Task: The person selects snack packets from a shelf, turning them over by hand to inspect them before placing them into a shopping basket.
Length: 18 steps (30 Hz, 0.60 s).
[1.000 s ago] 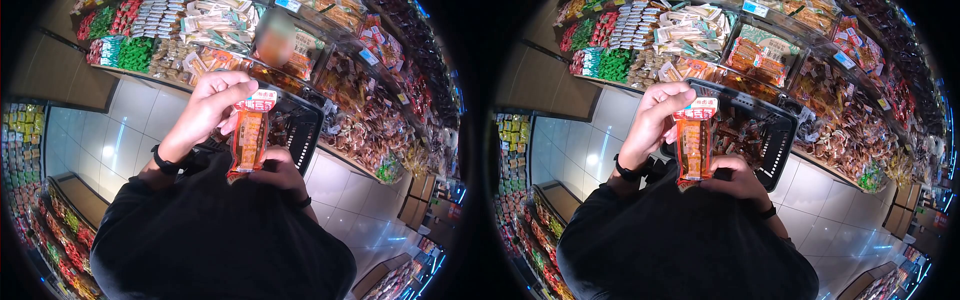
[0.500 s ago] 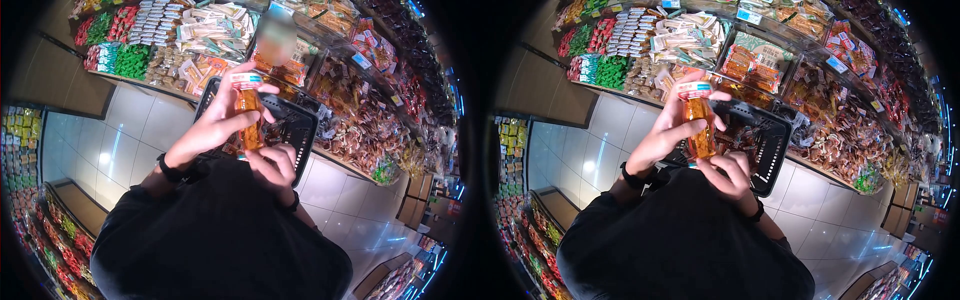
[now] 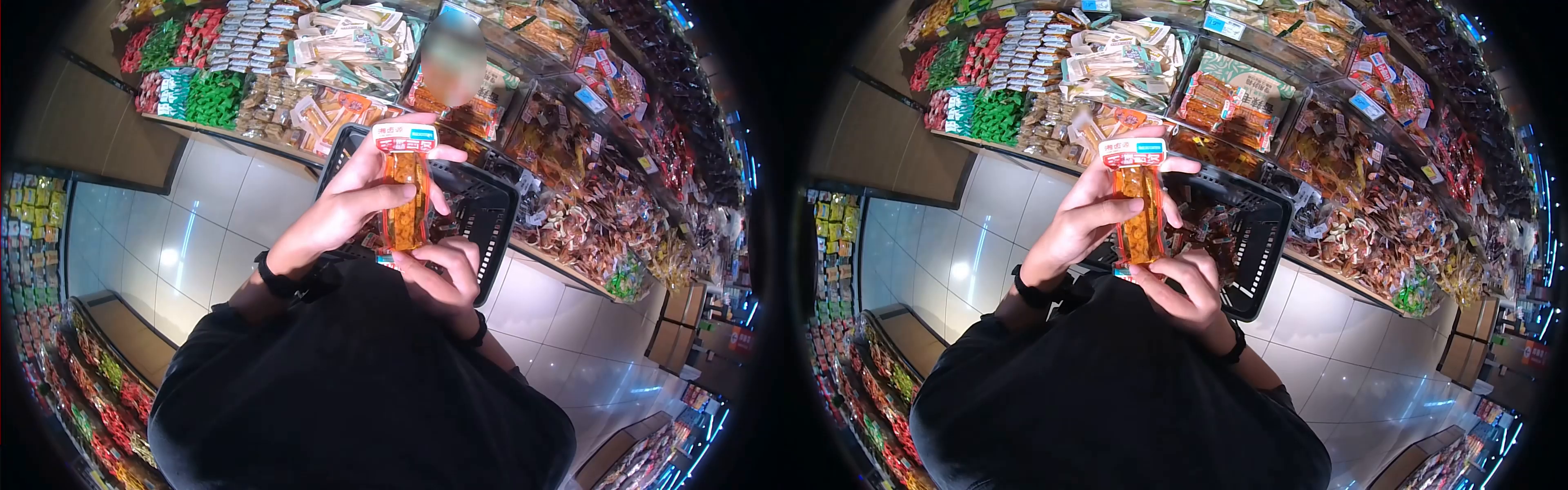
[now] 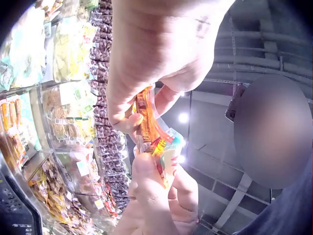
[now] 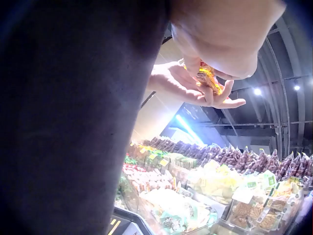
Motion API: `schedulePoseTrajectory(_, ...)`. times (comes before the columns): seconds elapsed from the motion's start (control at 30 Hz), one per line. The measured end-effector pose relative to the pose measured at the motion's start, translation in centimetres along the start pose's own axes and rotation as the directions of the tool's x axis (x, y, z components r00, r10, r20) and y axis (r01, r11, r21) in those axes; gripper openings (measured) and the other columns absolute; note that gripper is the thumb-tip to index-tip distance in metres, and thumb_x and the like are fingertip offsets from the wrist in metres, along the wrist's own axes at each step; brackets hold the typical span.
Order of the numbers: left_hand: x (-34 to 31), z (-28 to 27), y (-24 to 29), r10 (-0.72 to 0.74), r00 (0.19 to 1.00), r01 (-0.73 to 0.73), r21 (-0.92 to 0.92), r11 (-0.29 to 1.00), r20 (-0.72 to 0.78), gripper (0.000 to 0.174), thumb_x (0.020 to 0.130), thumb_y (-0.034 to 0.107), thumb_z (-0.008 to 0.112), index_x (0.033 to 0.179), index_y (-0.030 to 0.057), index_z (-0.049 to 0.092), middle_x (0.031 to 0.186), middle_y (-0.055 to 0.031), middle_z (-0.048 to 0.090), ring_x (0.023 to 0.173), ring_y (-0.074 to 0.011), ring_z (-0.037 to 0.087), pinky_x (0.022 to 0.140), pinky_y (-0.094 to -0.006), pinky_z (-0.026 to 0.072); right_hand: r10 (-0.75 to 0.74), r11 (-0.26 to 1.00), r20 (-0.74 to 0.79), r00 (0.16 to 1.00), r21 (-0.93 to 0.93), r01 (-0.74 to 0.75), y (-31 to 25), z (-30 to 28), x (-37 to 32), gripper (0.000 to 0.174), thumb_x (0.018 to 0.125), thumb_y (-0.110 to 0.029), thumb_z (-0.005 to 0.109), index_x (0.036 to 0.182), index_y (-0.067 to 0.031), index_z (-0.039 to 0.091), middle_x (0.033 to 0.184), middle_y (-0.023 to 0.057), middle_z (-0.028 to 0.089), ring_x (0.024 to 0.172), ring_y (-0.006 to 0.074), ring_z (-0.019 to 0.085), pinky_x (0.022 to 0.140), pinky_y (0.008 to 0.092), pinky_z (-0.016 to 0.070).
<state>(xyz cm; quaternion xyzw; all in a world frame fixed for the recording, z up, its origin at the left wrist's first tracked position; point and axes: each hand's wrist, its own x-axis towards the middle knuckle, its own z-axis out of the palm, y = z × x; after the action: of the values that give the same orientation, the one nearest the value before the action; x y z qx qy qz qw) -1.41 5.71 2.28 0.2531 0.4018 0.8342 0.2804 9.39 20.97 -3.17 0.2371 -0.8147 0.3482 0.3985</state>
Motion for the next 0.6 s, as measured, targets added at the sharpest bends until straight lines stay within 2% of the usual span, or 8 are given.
schedulePoseTrajectory(0.07, 0.0, -0.1, -0.1, 0.002, 1.000, -0.002, 0.017, 1.000, -0.002, 0.071, 0.088, -0.009, 0.047, 0.153, 0.0088, 0.024, 0.137, -0.0221, 0.051, 0.098, -0.0255, 0.066, 0.093, -0.0391, 0.0507, 0.094, 0.994, -0.014, 0.996, 0.055, -0.093, 0.5, 0.6, 0.0, 0.025, 0.067, 0.003, 0.077, 0.089, -0.0096, 0.077, 0.093, 0.0033, 0.064, 0.081, 0.0199, 0.057, 0.069, 0.0305, 0.0486)
schedulePoseTrajectory(0.13, 0.0, -0.9, -1.0, -0.004, 0.984, 0.019, 0.082, 0.996, -0.181, 0.073, 0.088, -0.012, 0.046, 0.154, 0.0093, 0.023, 0.124, -0.0160, 0.053, 0.098, -0.0232, 0.063, 0.091, -0.0365, 0.0505, 0.257, 0.960, 0.019, 0.966, 0.113, -0.258, 1.1, 1.0, 0.4, 0.017, 0.068, 0.004, 0.075, 0.083, -0.0048, 0.072, 0.092, 0.0079, 0.064, 0.080, 0.0216, 0.059, 0.071, 0.0325, 0.0495)
schedulePoseTrajectory(0.2, 0.2, -2.5, -2.9, 0.072, 0.946, 0.003, 0.230, 0.973, -0.315, 0.075, 0.091, -0.011, 0.049, 0.155, 0.0099, 0.018, 0.113, -0.0096, 0.050, 0.096, -0.0180, 0.057, 0.089, -0.0301, 0.0482, 0.307, 0.939, 0.102, 0.946, 0.133, -0.318, 2.2, 0.9, 1.0, 0.025, 0.070, 0.003, 0.076, 0.092, -0.0045, 0.069, 0.098, 0.0094, 0.063, 0.082, 0.0221, 0.059, 0.075, 0.0326, 0.0491)
schedulePoseTrajectory(0.27, 0.4, -3.8, -5.1, 0.129, 0.904, 0.070, 0.438, 0.896, -0.409, 0.077, 0.093, -0.007, 0.055, 0.155, 0.0098, 0.014, 0.114, -0.0089, 0.049, 0.097, -0.0153, 0.054, 0.089, -0.0278, 0.0469, 0.532, 0.678, 0.339, 0.776, 0.379, -0.630, 2.8, 0.9, 1.7, 0.041, 0.075, -0.004, 0.080, 0.110, -0.0047, 0.058, 0.112, 0.0115, 0.057, 0.093, 0.0216, 0.059, 0.084, 0.0317, 0.0480)
schedulePoseTrajectory(0.3, 0.6, -4.2, -5.9, 0.167, 0.895, 0.083, 0.522, 0.849, -0.413, 0.078, 0.094, -0.004, 0.058, 0.156, 0.0097, 0.013, 0.115, -0.0089, 0.049, 0.097, -0.0143, 0.053, 0.089, -0.0274, 0.0466, 0.539, 0.680, 0.327, 0.776, 0.375, -0.630, 3.3, 1.3, 2.1, 0.041, 0.075, -0.004, 0.080, 0.110, -0.0047, 0.058, 0.112, 0.0115, 0.057, 0.093, 0.0216, 0.059, 0.084, 0.0317, 0.0480)
schedulePoseTrajectory(0.33, 0.6, -4.0, -6.1, 0.043, 0.909, 0.132, 0.383, 0.914, -0.415, 0.081, 0.094, 0.000, 0.063, 0.155, 0.0085, 0.010, 0.117, -0.0100, 0.047, 0.104, -0.0151, 0.052, 0.094, -0.0284, 0.0460, 0.521, 0.755, 0.317, 0.793, 0.262, -0.601, 3.9, 1.8, 2.5, 0.040, 0.076, -0.005, 0.080, 0.108, -0.0035, 0.057, 0.109, 0.0132, 0.058, 0.094, 0.0269, 0.060, 0.084, 0.0353, 0.0489)
schedulePoseTrajectory(0.43, 1.4, -5.4, -8.8, 0.055, 0.919, 0.074, 0.308, 0.948, -0.389, 0.083, 0.095, 0.001, 0.063, 0.155, 0.0065, 0.007, 0.125, -0.0115, 0.044, 0.120, -0.0182, 0.048, 0.100, -0.0309, 0.0443, 0.455, 0.862, 0.307, 0.836, 0.083, -0.500, 7.4, 2.8, 2.7, 0.032, 0.082, -0.005, 0.073, 0.110, -0.0006, 0.056, 0.098, 0.0189, 0.060, 0.090, 0.0402, 0.060, 0.078, 0.0436, 0.0501)
schedulePoseTrajectory(0.6, 2.1, -6.5, -7.9, -0.032, 0.904, 0.137, 0.219, 0.966, -0.426, 0.078, 0.097, 0.005, 0.062, 0.155, 0.0070, 0.010, 0.131, -0.0122, 0.040, 0.124, -0.0231, 0.050, 0.103, -0.0342, 0.0443, 0.545, 0.800, 0.383, 0.746, 0.029, -0.600, 13.8, 3.4, 4.1, 0.018, 0.086, -0.010, 0.069, 0.101, -0.0004, 0.064, 0.085, 0.0201, 0.064, 0.085, 0.0403, 0.064, 0.074, 0.0440, 0.0500)
